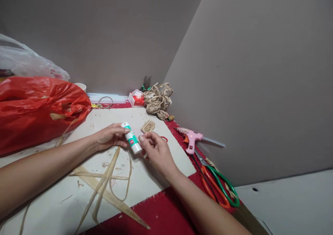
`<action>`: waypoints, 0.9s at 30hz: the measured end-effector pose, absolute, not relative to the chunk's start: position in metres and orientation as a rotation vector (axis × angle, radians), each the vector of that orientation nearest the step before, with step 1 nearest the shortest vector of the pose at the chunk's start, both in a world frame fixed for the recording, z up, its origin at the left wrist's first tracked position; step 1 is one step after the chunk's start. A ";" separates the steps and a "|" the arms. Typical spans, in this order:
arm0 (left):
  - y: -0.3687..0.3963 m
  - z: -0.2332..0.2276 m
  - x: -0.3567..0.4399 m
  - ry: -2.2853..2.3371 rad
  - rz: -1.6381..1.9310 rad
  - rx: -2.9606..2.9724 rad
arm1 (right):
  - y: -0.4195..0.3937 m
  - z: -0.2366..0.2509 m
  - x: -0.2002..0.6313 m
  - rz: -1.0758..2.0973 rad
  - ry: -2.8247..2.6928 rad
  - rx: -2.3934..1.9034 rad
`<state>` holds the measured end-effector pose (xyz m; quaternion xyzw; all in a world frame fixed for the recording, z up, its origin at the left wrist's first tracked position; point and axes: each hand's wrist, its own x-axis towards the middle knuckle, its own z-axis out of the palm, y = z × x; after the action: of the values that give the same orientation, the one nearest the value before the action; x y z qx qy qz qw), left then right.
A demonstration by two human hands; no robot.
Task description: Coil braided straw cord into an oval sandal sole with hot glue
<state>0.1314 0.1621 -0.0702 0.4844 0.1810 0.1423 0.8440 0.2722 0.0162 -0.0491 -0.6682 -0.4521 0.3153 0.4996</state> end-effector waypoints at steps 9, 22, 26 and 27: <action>0.161 -0.070 0.134 0.390 0.358 0.961 | 0.016 -0.067 0.267 1.235 -0.848 -1.348; 0.156 -0.066 0.133 0.373 0.232 0.993 | 0.017 -0.056 0.289 1.240 -0.654 -1.183; 0.158 -0.068 0.133 0.354 0.220 0.977 | 0.019 -0.051 0.293 1.101 -0.586 -1.154; 0.159 -0.069 0.133 0.353 0.215 0.976 | 0.020 -0.051 0.294 1.077 -0.562 -1.128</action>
<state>0.1328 0.1587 -0.0687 0.4654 0.1681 0.1025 0.8629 0.2938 0.0201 -0.0510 -0.5017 -0.2500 0.4788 0.6757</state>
